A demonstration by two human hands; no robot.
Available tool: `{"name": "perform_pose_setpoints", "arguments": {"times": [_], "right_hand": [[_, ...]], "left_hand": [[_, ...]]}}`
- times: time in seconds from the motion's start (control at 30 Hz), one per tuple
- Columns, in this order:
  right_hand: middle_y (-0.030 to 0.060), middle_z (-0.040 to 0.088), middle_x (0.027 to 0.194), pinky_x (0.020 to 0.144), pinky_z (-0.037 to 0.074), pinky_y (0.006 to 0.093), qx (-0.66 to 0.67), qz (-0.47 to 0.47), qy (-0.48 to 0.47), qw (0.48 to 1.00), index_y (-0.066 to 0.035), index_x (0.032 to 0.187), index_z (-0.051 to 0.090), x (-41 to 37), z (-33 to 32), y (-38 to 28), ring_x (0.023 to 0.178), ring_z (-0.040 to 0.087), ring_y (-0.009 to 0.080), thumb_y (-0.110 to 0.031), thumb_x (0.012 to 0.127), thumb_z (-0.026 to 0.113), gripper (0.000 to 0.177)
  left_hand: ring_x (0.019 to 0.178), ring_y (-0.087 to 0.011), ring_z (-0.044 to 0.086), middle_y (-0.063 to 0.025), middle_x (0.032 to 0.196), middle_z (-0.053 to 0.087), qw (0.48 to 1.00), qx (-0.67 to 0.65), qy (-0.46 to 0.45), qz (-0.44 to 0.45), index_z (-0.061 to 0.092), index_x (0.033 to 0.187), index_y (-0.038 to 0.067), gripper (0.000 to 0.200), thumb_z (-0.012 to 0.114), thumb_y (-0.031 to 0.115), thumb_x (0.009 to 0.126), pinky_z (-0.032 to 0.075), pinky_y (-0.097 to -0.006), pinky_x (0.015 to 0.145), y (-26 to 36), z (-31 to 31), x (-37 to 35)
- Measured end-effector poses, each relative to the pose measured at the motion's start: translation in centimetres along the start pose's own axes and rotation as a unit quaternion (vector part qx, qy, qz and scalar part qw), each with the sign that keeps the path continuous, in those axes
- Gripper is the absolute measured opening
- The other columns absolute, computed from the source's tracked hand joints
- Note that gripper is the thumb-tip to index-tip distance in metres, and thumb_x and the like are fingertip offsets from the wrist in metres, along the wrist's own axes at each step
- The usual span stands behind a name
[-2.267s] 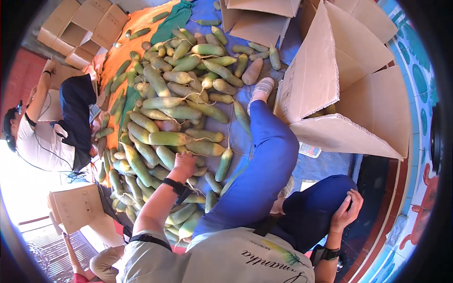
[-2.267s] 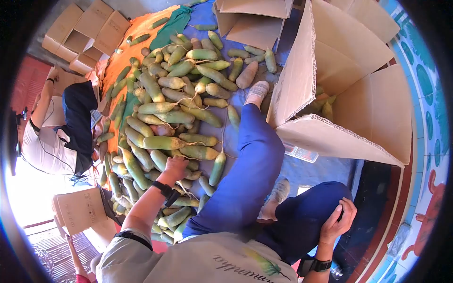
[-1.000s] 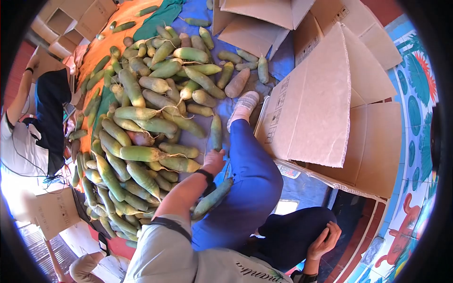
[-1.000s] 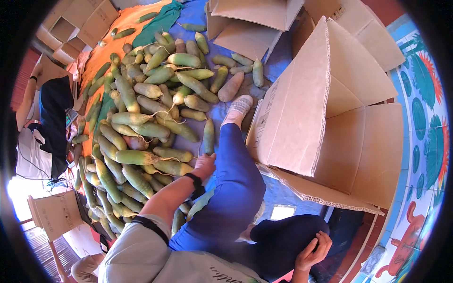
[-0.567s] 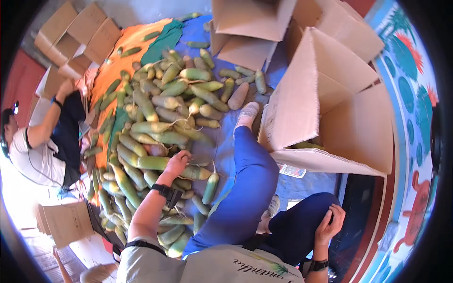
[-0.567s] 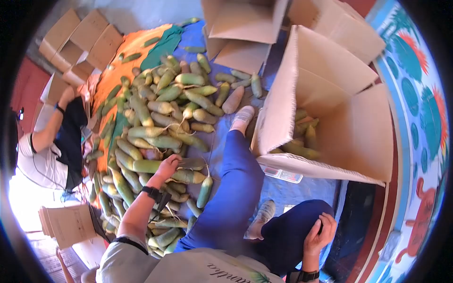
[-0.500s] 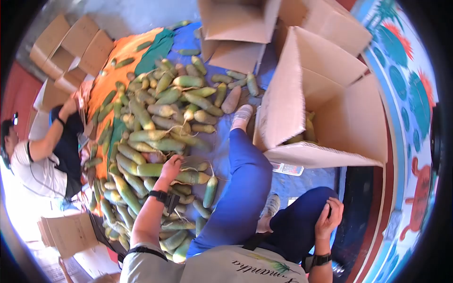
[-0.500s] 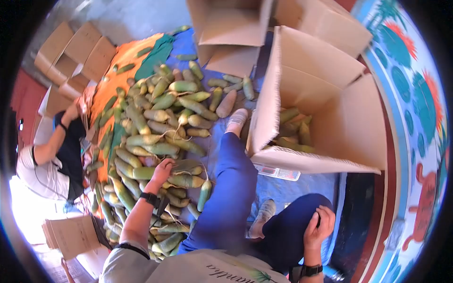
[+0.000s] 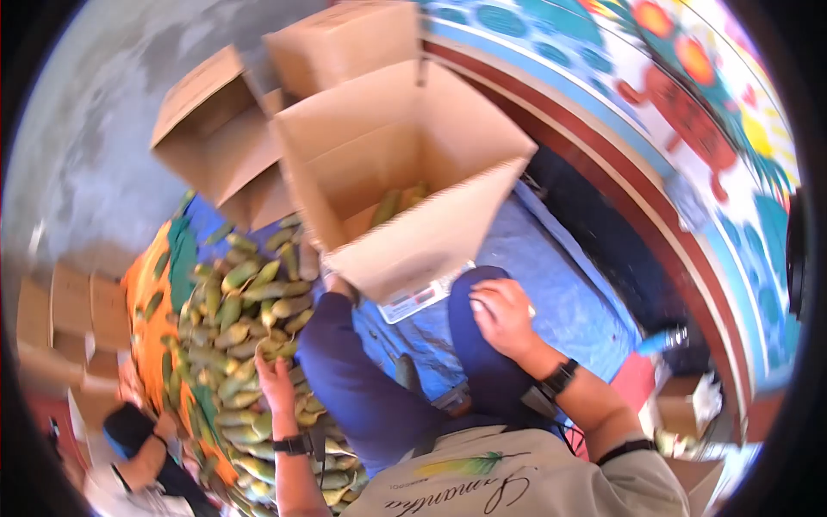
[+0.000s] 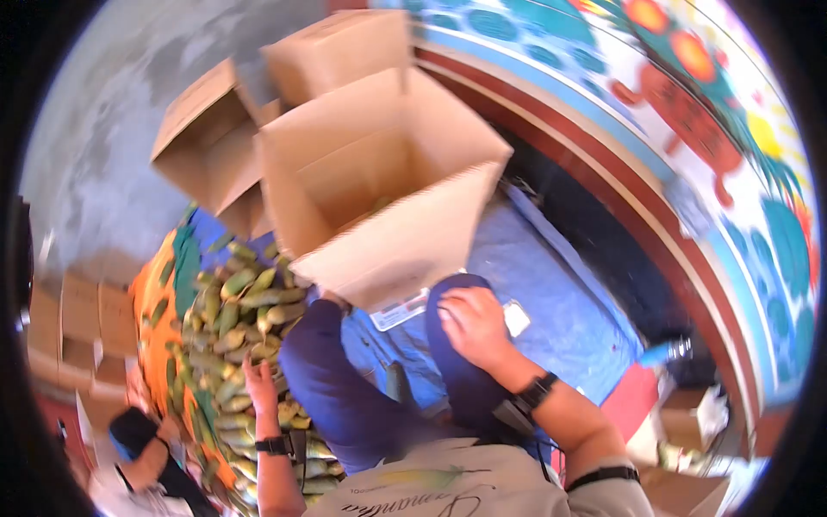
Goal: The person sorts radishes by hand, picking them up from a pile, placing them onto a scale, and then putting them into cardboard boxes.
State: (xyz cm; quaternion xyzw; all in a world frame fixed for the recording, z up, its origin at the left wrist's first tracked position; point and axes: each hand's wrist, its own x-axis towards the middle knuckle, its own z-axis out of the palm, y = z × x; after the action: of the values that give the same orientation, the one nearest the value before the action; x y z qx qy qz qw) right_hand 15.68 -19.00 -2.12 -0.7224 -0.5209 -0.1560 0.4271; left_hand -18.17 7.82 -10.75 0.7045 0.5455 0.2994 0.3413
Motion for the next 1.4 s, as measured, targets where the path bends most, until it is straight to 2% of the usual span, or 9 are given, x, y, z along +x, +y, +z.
{"name": "perform_pose_setpoints", "arguments": {"times": [0.07,0.2,0.3,0.57,0.8,0.87,0.93,1.13,1.4], "right_hand": [[0.009,0.063,0.093,0.075,0.048,0.0394,0.023,-0.015,0.022,0.999,-0.005,0.088,0.064,-0.1,0.6,-0.5,0.081,0.061,0.0276,-0.006,0.073,0.07,0.016],[0.0088,0.062,0.094,0.075,0.048,0.0381,0.035,0.005,0.035,0.999,-0.005,0.09,0.062,-1.5,-0.5,-0.4,0.084,0.061,0.0272,-0.006,0.074,0.069,0.017],[0.0089,0.061,0.092,0.074,0.047,0.0387,-0.022,0.058,0.063,0.996,-0.005,0.088,0.061,-3.6,-2.7,1.1,0.084,0.06,0.0286,-0.007,0.077,0.068,0.013],[0.0105,0.059,0.086,0.07,0.046,0.0414,-0.154,0.212,0.034,0.964,-0.006,0.083,0.059,-18.4,-8.3,7.8,0.08,0.059,0.0311,-0.01,0.079,0.065,0.009],[0.0148,0.061,0.081,0.071,0.051,0.0447,-0.304,0.444,-0.085,0.838,-0.005,0.076,0.063,-34.6,-12.1,11.7,0.079,0.061,0.035,-0.012,0.078,0.061,0.008],[0.0169,0.064,0.087,0.075,0.052,0.0447,-0.308,0.522,-0.153,0.78,-0.004,0.08,0.063,-35.9,-13.3,11.4,0.082,0.063,0.0349,-0.015,0.081,0.054,0.015],[0.0172,0.065,0.091,0.076,0.052,0.0457,-0.302,0.549,-0.147,0.765,-0.004,0.083,0.064,-36.6,-13.7,11.3,0.086,0.064,0.0356,-0.018,0.084,0.052,0.019],[0.0186,0.065,0.097,0.08,0.052,0.0461,-0.254,0.566,-0.26,0.74,-0.004,0.089,0.065,-35.7,-11.8,13.3,0.09,0.064,0.0364,-0.023,0.086,0.05,0.025],[0.0184,0.066,0.096,0.082,0.051,0.046,-0.182,0.51,-0.341,0.769,-0.006,0.093,0.066,-31.9,-7.1,14.8,0.094,0.063,0.0363,-0.024,0.086,0.049,0.026]], "left_hand": [[0.079,-0.023,0.056,-0.0139,0.091,0.061,0.997,-0.066,0.01,0.034,0.035,0.141,0.003,0.049,0.051,0.009,0.095,0.047,-0.0351,0.076,1.4,0.3,0.6],[0.089,-0.0225,0.056,-0.0156,0.101,0.059,0.986,-0.065,-0.006,0.152,0.034,0.142,0.002,0.046,0.048,0.015,0.099,0.046,-0.034,0.081,5.4,0.5,1.2],[0.096,-0.0256,0.057,-0.0184,0.11,0.058,0.985,-0.023,0.003,0.171,0.029,0.144,0.004,0.05,0.047,0.017,0.1,0.046,-0.0357,0.085,7.9,1.0,0.8],[0.107,-0.0361,0.057,-0.0265,0.122,0.054,0.964,0.06,-0.006,0.257,0.027,0.146,0.005,0.053,0.046,0.023,0.1,0.047,-0.0427,0.088,7.8,3.9,1.6],[0.113,-0.0395,0.053,-0.03,0.122,0.052,0.947,0.12,-0.007,0.299,0.028,0.145,0.004,0.053,0.047,0.022,0.099,0.042,-0.0474,0.094,10.1,4.1,0.9],[0.114,-0.0396,0.053,-0.0302,0.123,0.051,0.946,0.126,-0.01,0.298,0.028,0.144,0.002,0.053,0.048,0.02,0.099,0.042,-0.047,0.095,10.1,4.2,0.9],[0.114,-0.0397,0.052,-0.0303,0.124,0.051,0.942,0.133,-0.022,0.306,0.028,0.144,0.0,0.054,0.049,0.019,0.098,0.041,-0.0469,0.096,10.4,4.4,0.6],[0.114,-0.0409,0.051,-0.0278,0.123,0.052,0.943,0.161,-0.011,0.29,0.029,0.143,0.0,0.056,0.052,0.017,0.096,0.039,-0.047,0.097,10.9,4.6,-0.4],[0.109,-0.0396,0.054,-0.0255,0.12,0.056,0.935,0.193,-0.016,0.298,0.034,0.14,0.0,0.055,0.056,0.018,0.093,0.041,-0.0464,0.094,10.3,5.0,-1.5]]}}
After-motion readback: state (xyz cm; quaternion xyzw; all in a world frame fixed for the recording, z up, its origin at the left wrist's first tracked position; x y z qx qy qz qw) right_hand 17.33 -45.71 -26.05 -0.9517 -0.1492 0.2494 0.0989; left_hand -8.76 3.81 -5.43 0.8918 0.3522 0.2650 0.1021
